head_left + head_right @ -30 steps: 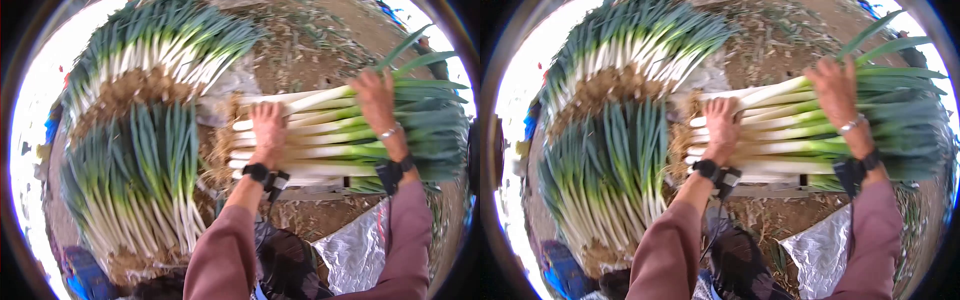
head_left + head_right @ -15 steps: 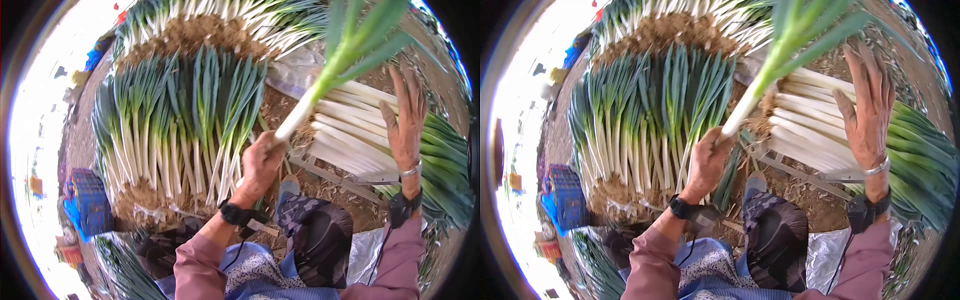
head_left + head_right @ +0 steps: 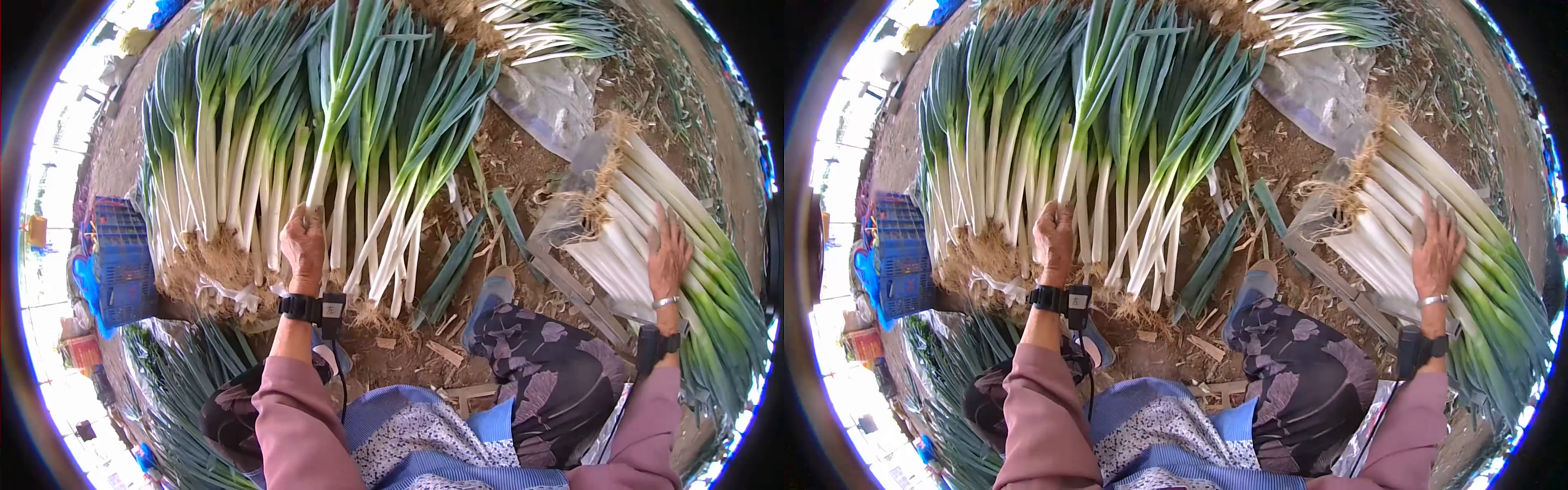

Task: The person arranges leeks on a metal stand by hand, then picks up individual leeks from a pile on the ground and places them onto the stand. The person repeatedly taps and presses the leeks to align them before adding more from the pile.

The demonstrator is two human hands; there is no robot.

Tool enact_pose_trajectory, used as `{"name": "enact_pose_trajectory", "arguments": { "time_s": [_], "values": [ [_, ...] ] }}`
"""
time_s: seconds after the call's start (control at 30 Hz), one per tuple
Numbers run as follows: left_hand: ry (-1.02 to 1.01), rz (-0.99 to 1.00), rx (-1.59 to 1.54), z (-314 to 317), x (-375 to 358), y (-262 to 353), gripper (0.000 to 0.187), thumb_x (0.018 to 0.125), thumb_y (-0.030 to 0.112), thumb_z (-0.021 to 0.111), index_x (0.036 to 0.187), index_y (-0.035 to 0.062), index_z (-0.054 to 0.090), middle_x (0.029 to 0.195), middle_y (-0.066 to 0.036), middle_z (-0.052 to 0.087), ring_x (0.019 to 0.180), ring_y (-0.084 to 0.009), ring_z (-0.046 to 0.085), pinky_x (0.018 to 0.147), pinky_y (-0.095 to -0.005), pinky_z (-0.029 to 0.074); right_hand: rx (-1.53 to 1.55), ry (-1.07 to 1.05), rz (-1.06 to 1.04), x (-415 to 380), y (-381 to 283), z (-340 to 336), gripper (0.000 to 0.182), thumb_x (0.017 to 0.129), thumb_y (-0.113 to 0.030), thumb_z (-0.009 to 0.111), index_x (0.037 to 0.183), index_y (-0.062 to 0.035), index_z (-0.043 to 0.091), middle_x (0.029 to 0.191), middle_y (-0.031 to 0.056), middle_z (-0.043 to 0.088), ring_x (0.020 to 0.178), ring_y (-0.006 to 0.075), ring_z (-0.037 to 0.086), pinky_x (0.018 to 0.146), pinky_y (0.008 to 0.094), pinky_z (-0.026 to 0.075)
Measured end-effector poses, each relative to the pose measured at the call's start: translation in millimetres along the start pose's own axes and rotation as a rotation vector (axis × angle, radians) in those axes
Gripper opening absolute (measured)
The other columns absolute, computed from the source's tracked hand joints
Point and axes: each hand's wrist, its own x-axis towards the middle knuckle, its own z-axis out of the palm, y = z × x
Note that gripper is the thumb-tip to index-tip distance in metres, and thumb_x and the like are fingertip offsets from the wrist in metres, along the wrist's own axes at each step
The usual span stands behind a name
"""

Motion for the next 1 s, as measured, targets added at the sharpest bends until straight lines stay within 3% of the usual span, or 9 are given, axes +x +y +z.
{"name": "enact_pose_trajectory", "arguments": {
  "time_s": [0.27, 0.3, 0.37, 0.43, 0.47, 0.67, 0.7, 0.87, 1.0],
  "values": [
    [-0.079, -0.107, 0.035, 48, 32, -19, 0.035, 0.086, 0.036, 0.066, 0.107, 0.0085, 0.067, 0.079, -0.015, 0.068, 0.072, -0.0297, 0.066, 0.065, -0.0391, 0.050, 0.011, 0.100, -0.049, -1, 15, 15, 0.045, 0.099, -0.034, 0.041, 0.143, -0.0301, 0.037, 0.138, 0.0029, 0.049, 0.124, 0.0261, 0.046, 0.104, 0.0437, 0.029],
    [0.004, -0.050, -0.026, 62, 36, -23, 0.033, 0.085, 0.038, 0.066, 0.102, 0.0095, 0.068, 0.077, -0.014, 0.067, 0.072, -0.0303, 0.065, 0.066, -0.0393, 0.050, 0.007, 0.113, -0.051, 0, 17, 17, 0.044, 0.099, -0.035, 0.040, 0.142, -0.0266, 0.041, 0.134, 0.0033, 0.052, 0.121, 0.0267, 0.047, 0.103, 0.0423, 0.030],
    [-0.013, 0.049, -0.027, 92, 43, -36, 0.032, 0.083, 0.024, 0.067, 0.112, 0.0103, 0.062, 0.088, -0.016, 0.065, 0.079, -0.0302, 0.064, 0.069, -0.0390, 0.049, 0.024, 0.125, -0.069, 1, 21, 20, 0.043, 0.099, -0.034, 0.040, 0.141, -0.0248, 0.042, 0.134, 0.0031, 0.052, 0.121, 0.0265, 0.047, 0.103, 0.0417, 0.030],
    [-0.051, 0.142, 0.219, 107, 36, -30, 0.053, 0.077, 0.007, 0.069, 0.126, 0.0121, 0.050, 0.104, -0.015, 0.057, 0.089, -0.0296, 0.058, 0.074, -0.0392, 0.048, 0.041, 0.135, -0.085, -1, 20, 18, 0.043, 0.100, -0.034, 0.039, 0.141, -0.0230, 0.043, 0.135, 0.0029, 0.051, 0.121, 0.0264, 0.047, 0.103, 0.0411, 0.029],
    [0.048, 0.311, 0.280, 119, 28, -39, 0.055, 0.075, 0.006, 0.071, 0.126, 0.0112, 0.048, 0.104, -0.014, 0.052, 0.093, -0.0291, 0.054, 0.079, -0.0400, 0.046, 0.042, 0.134, -0.093, -2, 19, 16, 0.043, 0.100, -0.034, 0.038, 0.140, -0.0215, 0.043, 0.136, 0.0029, 0.051, 0.121, 0.0263, 0.046, 0.103, 0.0409, 0.029],
    [-0.186, 0.170, 0.241, 158, -59, -60, 0.038, 0.083, 0.020, 0.064, 0.116, 0.0051, 0.050, 0.104, -0.020, 0.049, 0.100, -0.0372, 0.051, 0.084, -0.0477, 0.043, 0.075, 0.120, -0.103, 0, 16, 9, 0.043, 0.100, -0.034, 0.037, 0.139, -0.0188, 0.044, 0.138, 0.0031, 0.049, 0.123, 0.0261, 0.045, 0.103, 0.0402, 0.028],
    [-0.193, 0.103, 0.163, 163, -63, -61, 0.038, 0.081, 0.017, 0.064, 0.114, 0.0044, 0.049, 0.107, -0.022, 0.048, 0.102, -0.0418, 0.049, 0.085, -0.0510, 0.042, 0.095, 0.116, -0.104, -1, 16, 9, 0.043, 0.100, -0.033, 0.037, 0.139, -0.0183, 0.044, 0.137, 0.0034, 0.050, 0.123, 0.0263, 0.045, 0.103, 0.0400, 0.028],
    [-0.281, -0.043, 0.232, 171, -52, -56, 0.037, 0.078, 0.013, 0.063, 0.110, 0.0038, 0.048, 0.116, -0.023, 0.047, 0.108, -0.0418, 0.048, 0.084, -0.0505, 0.043, 0.075, 0.128, -0.094, -1, 14, 6, 0.042, 0.100, -0.032, 0.037, 0.139, -0.0177, 0.044, 0.136, 0.0046, 0.050, 0.123, 0.0260, 0.044, 0.103, 0.0397, 0.028],
    [-0.293, 0.066, 0.206, 163, -45, -44, 0.025, 0.080, 0.013, 0.060, 0.103, 0.0059, 0.052, 0.094, -0.017, 0.057, 0.088, -0.0414, 0.058, 0.070, -0.0510, 0.045, 0.064, 0.140, -0.081, -2, 7, 0, 0.043, 0.098, -0.027, 0.042, 0.140, -0.0186, 0.042, 0.135, 0.0052, 0.050, 0.123, 0.0255, 0.045, 0.105, 0.0404, 0.028]
  ]
}}
